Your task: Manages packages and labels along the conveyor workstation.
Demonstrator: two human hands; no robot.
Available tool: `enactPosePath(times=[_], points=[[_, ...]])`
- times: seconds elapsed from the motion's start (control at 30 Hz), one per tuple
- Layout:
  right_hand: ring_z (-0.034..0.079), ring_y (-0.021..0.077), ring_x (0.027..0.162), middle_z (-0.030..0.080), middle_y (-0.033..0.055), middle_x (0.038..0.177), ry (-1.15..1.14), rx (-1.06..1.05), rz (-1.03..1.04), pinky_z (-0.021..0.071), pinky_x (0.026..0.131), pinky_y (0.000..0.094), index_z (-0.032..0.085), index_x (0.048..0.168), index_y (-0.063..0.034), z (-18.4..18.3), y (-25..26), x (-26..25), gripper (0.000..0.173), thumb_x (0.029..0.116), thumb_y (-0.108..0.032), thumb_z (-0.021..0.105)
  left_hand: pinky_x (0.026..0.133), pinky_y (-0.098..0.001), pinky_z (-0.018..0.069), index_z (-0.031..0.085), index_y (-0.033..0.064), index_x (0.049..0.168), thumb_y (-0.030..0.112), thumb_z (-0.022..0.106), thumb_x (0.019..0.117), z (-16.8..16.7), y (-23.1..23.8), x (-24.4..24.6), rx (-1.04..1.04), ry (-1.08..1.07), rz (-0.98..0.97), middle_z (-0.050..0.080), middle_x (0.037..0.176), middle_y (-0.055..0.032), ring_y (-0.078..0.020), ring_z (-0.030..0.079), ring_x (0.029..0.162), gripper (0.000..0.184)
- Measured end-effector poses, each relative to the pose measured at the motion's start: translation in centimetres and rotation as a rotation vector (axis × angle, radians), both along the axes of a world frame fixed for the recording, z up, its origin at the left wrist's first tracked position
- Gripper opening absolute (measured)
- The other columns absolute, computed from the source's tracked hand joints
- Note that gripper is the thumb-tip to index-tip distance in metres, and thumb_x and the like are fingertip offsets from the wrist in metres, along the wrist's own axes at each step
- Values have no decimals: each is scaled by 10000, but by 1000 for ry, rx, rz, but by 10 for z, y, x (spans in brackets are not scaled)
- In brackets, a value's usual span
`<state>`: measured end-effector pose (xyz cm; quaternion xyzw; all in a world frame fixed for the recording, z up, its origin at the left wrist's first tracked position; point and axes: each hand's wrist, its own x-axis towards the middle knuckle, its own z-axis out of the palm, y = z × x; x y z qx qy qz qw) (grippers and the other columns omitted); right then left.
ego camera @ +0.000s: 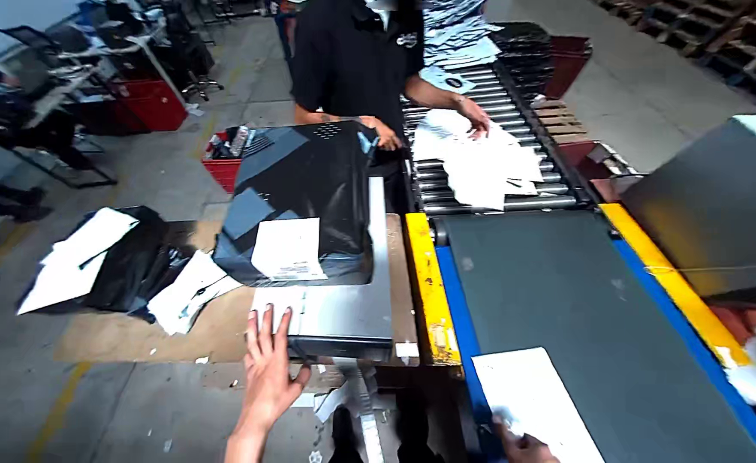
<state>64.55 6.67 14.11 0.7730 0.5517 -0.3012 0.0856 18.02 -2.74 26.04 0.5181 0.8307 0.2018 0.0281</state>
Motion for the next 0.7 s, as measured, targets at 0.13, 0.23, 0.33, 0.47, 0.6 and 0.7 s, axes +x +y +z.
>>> enactPosePath(times=[0.13,0.23,0.33,0.47,0.6,0.7], points=[[733,218,781,757,88,875,768,56,88,623,750,457,759,1001,-49,-15,-55,-164,319,938,-361,747,1038,-756,343,291,229,1623,324,862,639,-1,-3,-5,-26,-15,-33,77,1719,-162,-531,74,1534,1141],[691,183,658,760,101,880,1036,-129,-195,575,579,359,746,1060,-13,-1,-56,-265,336,958,-333,752,1081,-760,292,264,244,1634,326,851,671,1,-7,-9,-61,-52,-74,41,1727,-134,-503,31,1549,1131],[593,108,509,744,72,753,1011,-181,-459,451,453,271,750,956,-8,24,-37,-324,304,971,-312,747,1084,-744,300,242,264,1642,325,838,685,4,-10,-13,-82,-57,-108,14,1732,-115,-481,22,1557,1128],[591,124,551,674,108,706,1082,8,-539,516,534,292,695,922,78,39,-38,-338,121,930,-32,744,996,-790,360,269,268,1634,340,824,659,-2,-14,-15,3,-42,-138,66,1729,-117,-521,41,1543,1125],[654,147,558,706,92,690,1030,162,-368,583,570,339,718,804,21,23,-37,-246,192,887,-128,805,974,-818,342,282,209,1629,335,818,638,-1,-9,-9,37,-42,-165,91,1704,-216,-615,53,1497,1133],[681,180,619,716,91,712,840,332,-337,595,651,396,721,830,16,1,32,-131,193,925,-150,748,1071,-821,235,312,125,1612,288,853,656,5,-4,-5,32,-70,-178,120,1676,-292,-653,34,1477,1111]])
